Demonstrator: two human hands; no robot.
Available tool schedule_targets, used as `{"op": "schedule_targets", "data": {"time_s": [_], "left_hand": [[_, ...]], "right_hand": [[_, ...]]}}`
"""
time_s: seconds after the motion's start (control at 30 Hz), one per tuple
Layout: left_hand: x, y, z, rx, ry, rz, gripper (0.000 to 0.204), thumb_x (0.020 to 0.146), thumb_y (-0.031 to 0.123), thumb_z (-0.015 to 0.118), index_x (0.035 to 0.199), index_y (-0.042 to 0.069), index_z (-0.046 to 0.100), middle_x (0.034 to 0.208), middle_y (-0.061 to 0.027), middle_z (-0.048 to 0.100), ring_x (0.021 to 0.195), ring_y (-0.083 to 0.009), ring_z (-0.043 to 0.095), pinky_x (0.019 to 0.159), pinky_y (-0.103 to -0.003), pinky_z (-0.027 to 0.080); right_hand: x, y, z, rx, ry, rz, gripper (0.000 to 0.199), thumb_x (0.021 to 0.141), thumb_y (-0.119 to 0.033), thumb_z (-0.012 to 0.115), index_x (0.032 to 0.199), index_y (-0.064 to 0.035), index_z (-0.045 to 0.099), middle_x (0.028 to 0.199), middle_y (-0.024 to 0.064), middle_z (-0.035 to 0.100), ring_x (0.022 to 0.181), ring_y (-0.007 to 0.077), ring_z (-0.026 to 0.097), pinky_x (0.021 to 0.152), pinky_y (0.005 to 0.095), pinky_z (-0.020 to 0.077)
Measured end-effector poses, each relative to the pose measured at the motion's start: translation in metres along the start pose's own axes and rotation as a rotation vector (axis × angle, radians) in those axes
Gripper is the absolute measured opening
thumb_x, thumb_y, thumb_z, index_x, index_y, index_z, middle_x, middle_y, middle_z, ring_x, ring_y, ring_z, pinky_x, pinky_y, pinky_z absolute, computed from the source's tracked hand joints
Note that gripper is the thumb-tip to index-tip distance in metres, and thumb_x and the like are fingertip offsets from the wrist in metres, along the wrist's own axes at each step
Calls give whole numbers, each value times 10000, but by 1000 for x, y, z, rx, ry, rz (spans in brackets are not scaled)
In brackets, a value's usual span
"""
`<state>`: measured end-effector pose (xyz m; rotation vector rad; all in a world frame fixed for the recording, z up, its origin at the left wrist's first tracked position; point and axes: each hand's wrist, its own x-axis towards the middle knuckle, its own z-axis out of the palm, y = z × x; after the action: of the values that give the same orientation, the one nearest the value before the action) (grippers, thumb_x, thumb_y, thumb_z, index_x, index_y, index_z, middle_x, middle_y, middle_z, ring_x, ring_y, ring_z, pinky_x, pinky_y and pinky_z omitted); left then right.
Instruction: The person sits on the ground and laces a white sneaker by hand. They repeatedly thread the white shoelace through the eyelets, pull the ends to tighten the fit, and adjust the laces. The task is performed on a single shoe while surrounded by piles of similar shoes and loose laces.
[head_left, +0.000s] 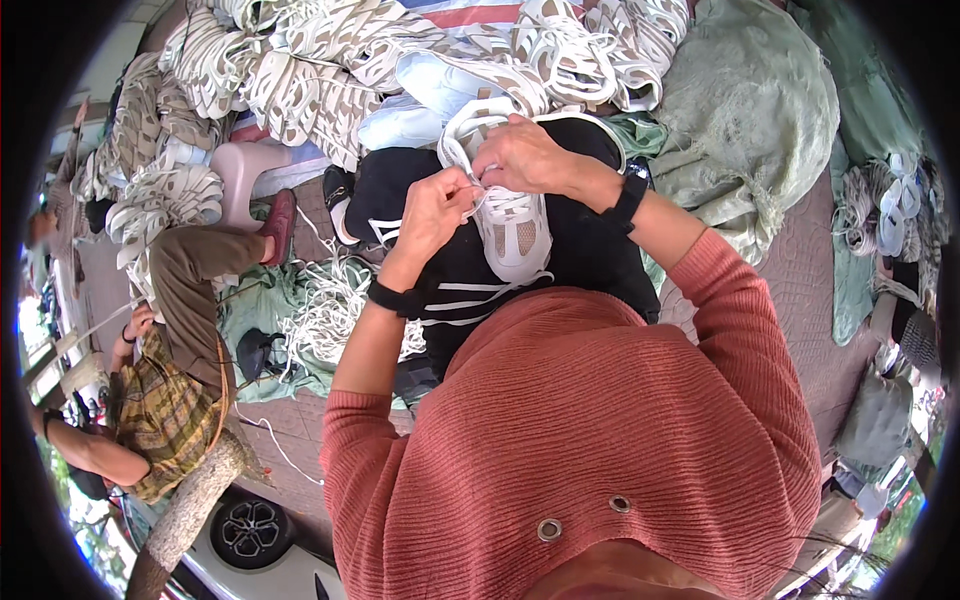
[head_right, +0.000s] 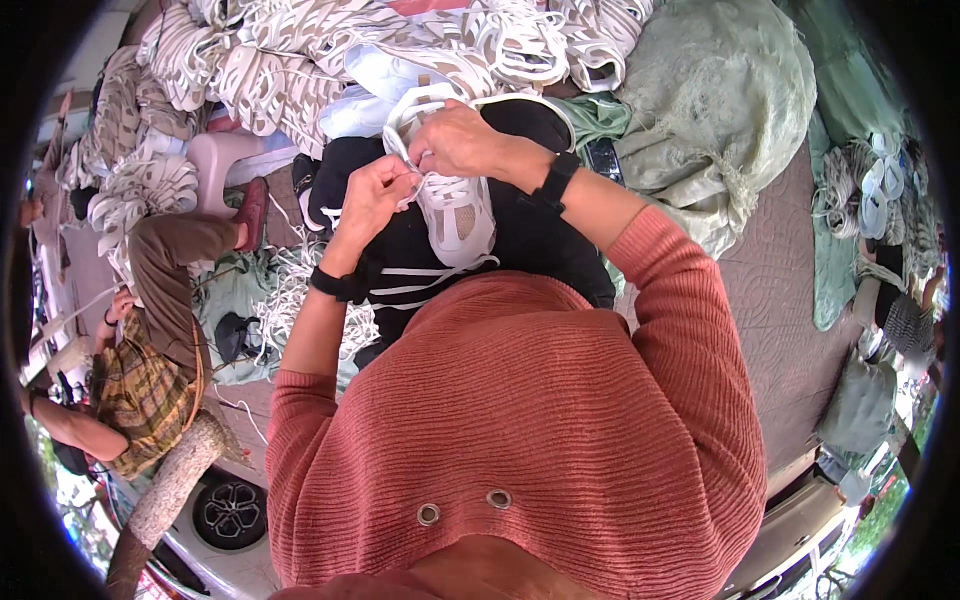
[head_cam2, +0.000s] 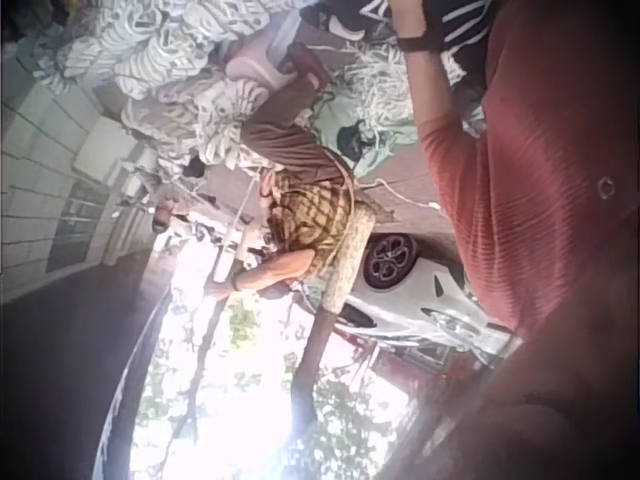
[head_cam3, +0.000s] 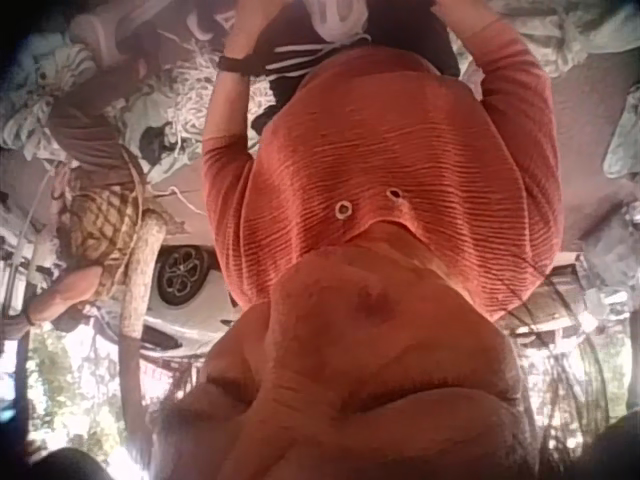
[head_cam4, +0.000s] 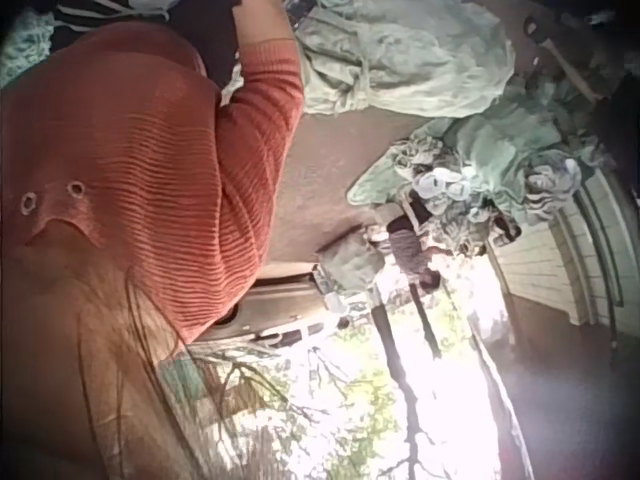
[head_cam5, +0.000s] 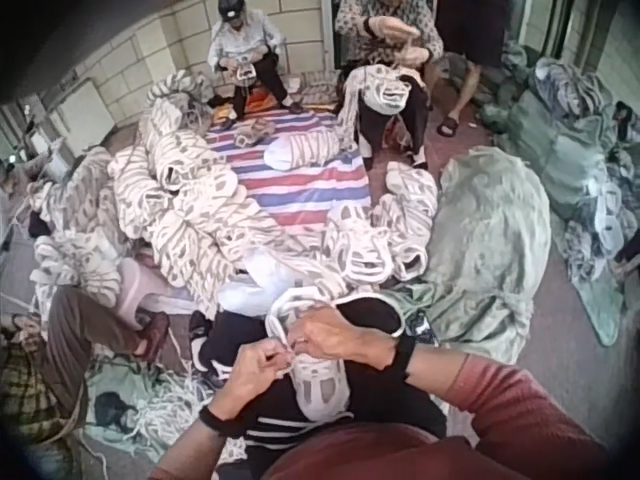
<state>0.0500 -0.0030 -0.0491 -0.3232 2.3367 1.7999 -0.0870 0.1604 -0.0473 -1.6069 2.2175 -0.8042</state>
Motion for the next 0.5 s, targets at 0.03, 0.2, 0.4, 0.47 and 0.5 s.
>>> {"op": "schedule_targets", "data": {"time_s": [0.03, 0.2, 0.4, 0.47, 0.5], "left_hand": [[-1, 5, 3, 92, 78, 41, 110, 888, 90, 684, 869, 12, 609, 728, -16, 626, 610, -75, 543, 556, -283, 469], [-28, 24, 3, 701, 163, 368, 220, 783, 107, 746, 954, 66, 614, 990, -89, 543, 812, -245, 605, 667, -376, 517], [-15, 12, -2, 766, 457, 483, 69, 822, 16, 592, 877, 25, 551, 930, -140, 548, 867, -331, 581, 727, -447, 497], [-4, 9, 0, 556, 648, 460, 41, 853, 2, 553, 875, 15, 520, 887, -146, 534, 808, -321, 556, 739, -406, 474], [-1, 10, 1, 450, 728, 443, 39, 860, -4, 543, 875, 13, 511, 883, -139, 530, 795, -305, 548, 745, -382, 468]], "right_hand": [[2, -2, -2, 2, -30, 6, 69, 762, -199, 721, 820, -163, 731, 779, 8, 649, 890, 222, 604, 883, 419, 391], [4, 7, -34, 610, -303, 130, 110, 800, -204, 695, 845, -107, 719, 782, 3, 642, 810, 139, 589, 832, 314, 417], [-23, 67, -86, 1745, -69, 169, 269, 939, -158, 545, 1093, 46, 629, 1011, 97, 678, 838, 142, 621, 710, 225, 477], [-54, 105, -115, 1848, 274, 187, 288, 997, -142, 467, 1163, 70, 571, 1127, 146, 636, 905, 170, 622, 703, 229, 494], [-76, 127, -129, 1754, 499, 216, 294, 996, -126, 460, 1192, 70, 560, 1198, 181, 622, 959, 193, 632, 731, 247, 513]]}}
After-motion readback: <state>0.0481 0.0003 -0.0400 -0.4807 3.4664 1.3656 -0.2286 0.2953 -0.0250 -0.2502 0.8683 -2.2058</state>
